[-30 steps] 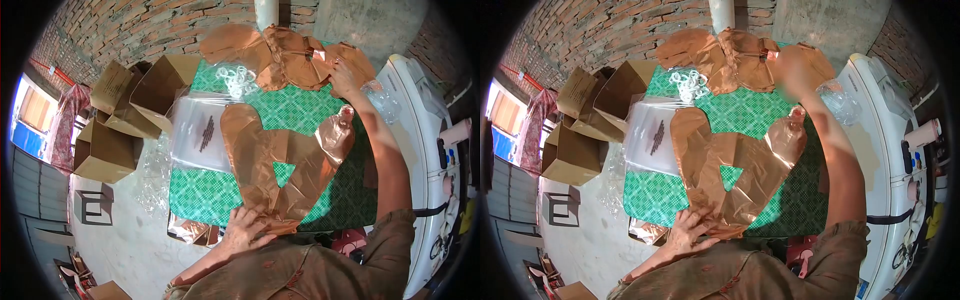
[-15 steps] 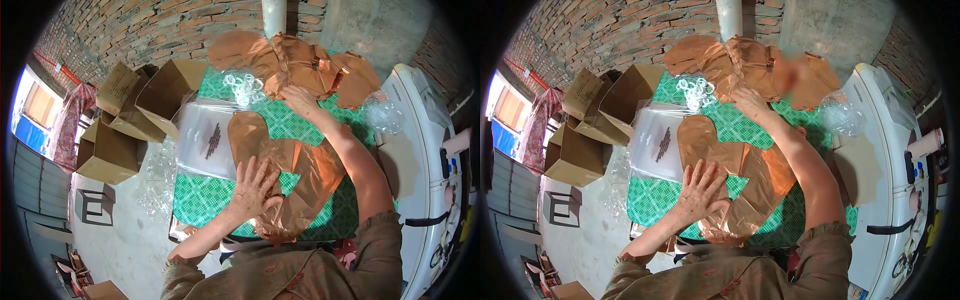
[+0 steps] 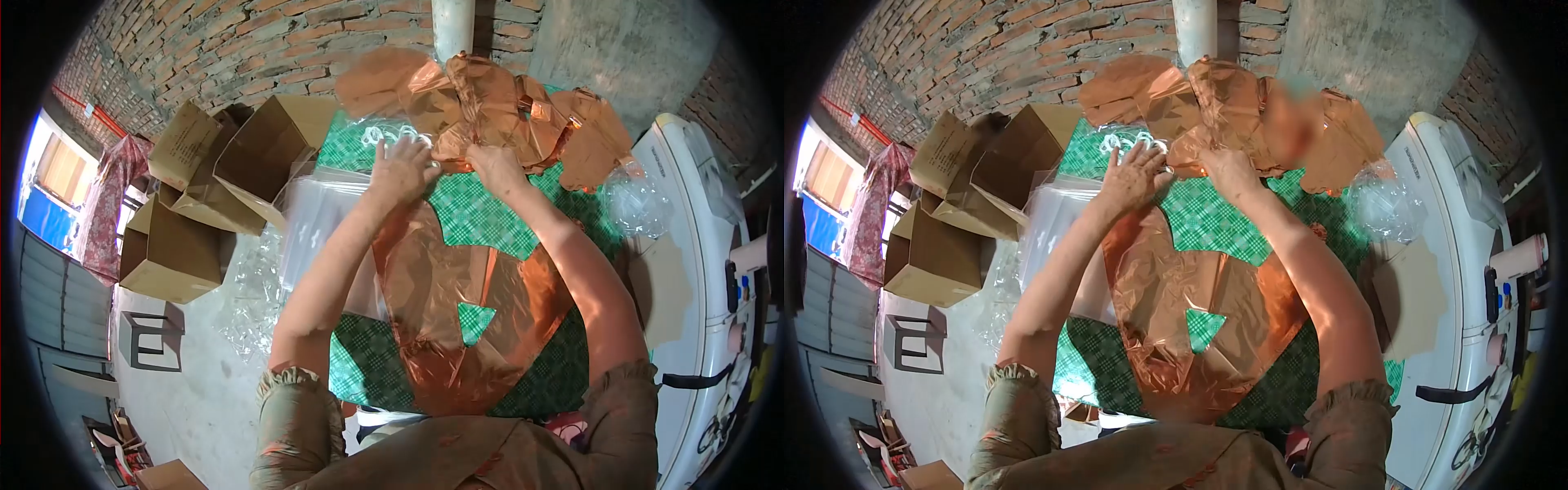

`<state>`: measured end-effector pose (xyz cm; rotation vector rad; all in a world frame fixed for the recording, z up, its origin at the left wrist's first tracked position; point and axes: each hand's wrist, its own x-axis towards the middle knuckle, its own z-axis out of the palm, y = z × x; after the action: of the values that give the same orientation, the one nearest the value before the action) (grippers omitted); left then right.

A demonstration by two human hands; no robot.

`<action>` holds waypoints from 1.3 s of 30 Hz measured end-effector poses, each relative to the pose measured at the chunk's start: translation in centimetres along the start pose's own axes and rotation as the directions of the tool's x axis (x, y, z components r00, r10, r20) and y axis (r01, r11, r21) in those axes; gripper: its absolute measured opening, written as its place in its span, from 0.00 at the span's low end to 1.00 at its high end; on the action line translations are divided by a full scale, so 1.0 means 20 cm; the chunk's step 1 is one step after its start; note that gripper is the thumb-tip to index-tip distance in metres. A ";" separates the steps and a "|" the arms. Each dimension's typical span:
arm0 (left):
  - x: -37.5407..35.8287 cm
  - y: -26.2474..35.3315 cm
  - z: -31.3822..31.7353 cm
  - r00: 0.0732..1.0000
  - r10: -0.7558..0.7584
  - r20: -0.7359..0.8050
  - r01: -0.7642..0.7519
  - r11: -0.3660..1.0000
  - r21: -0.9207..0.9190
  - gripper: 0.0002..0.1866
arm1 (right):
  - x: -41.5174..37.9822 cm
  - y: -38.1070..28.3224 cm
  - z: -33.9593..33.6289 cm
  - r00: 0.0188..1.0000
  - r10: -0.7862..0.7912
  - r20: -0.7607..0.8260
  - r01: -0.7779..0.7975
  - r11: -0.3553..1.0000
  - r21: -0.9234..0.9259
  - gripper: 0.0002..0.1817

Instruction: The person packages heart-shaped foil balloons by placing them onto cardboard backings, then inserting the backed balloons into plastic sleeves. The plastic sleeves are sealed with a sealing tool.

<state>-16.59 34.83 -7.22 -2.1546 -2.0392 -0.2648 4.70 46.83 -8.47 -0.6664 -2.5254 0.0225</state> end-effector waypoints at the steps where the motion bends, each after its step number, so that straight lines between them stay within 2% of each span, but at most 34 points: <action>1: -0.01 -0.02 0.03 0.993 0.013 -0.118 -0.011 1.000 0.021 0.32 | 0.01 -0.01 -0.01 0.998 0.067 0.015 -0.067 0.998 0.003 0.07; 4: 0.00 -0.07 0.05 0.996 -0.021 -0.092 0.020 1.000 -0.012 0.28 | 0.05 0.00 -0.01 0.988 0.151 -0.012 -0.151 0.988 0.000 0.09; 5: -0.02 -0.07 0.05 0.981 0.007 -0.194 -0.005 1.000 0.013 0.26 | 0.06 0.00 0.00 0.984 0.177 -0.029 -0.177 0.984 0.003 0.09; 8: -0.04 -0.02 -0.06 0.994 -0.056 -0.098 0.055 0.998 -0.015 0.25 | 0.07 -0.02 -0.02 0.964 0.257 -0.068 -0.255 0.967 0.025 0.10; 11: 0.01 0.00 -0.08 0.960 -0.084 -0.267 0.057 0.993 -0.105 0.21 | 0.08 0.03 0.03 0.942 0.323 -0.084 -0.318 0.945 0.070 0.11; 15: 0.17 0.01 0.01 0.902 -0.046 -0.430 -0.134 0.915 -0.379 0.22 | 0.09 0.06 0.03 0.932 0.356 -0.067 -0.345 0.929 0.136 0.12; 18: 0.29 0.05 0.04 0.937 -0.052 -0.345 -0.135 0.858 -0.496 0.21 | 0.09 0.06 0.02 0.932 0.356 -0.063 -0.339 0.921 0.192 0.11; 19: 0.32 0.06 0.04 0.946 -0.039 -0.322 -0.122 0.877 -0.466 0.19 | 0.09 0.05 0.01 0.933 0.353 -0.066 -0.332 0.918 0.215 0.11; 22: 0.38 0.08 0.09 0.981 -0.188 -0.045 0.093 0.665 -0.741 0.12 | 0.08 0.04 -0.02 0.924 0.380 -0.034 -0.358 0.895 0.266 0.09; 25: 0.41 0.06 0.15 0.960 -0.263 0.092 0.188 0.369 -0.910 0.06 | 0.09 0.05 -0.02 0.912 0.408 -0.052 -0.347 0.831 0.434 0.10; 28: 0.40 0.05 0.15 0.952 -0.280 0.123 0.165 0.129 -0.978 0.03 | 0.10 0.03 -0.04 0.909 0.380 -0.171 -0.291 0.873 0.392 0.09; 31: 0.37 0.06 0.11 0.936 -0.324 0.139 0.147 -0.001 -0.989 0.03 | 0.04 -0.04 -0.12 0.918 0.150 -0.366 -0.099 0.983 0.156 0.10; 34: 0.36 0.03 0.12 0.952 -0.276 0.134 0.093 -0.156 -0.983 0.03 | -0.06 -0.04 -0.08 0.989 -0.046 -0.142 0.063 0.991 0.117 0.08; 37: 0.34 0.06 0.08 0.936 -0.293 0.196 0.155 -0.156 -0.975 0.02 | -0.10 -0.06 -0.04 0.967 -0.165 -0.194 0.173 0.985 0.024 0.07; 39: 0.35 0.06 0.08 0.925 -0.295 0.239 0.194 -0.176 -0.965 0.02 | -0.07 -0.04 -0.03 0.973 -0.190 -0.134 0.199 0.978 0.058 0.06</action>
<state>-15.08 41.92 -7.15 -1.8337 -2.3815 -2.8410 5.69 45.47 -8.58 -0.3773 -2.4422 -0.0002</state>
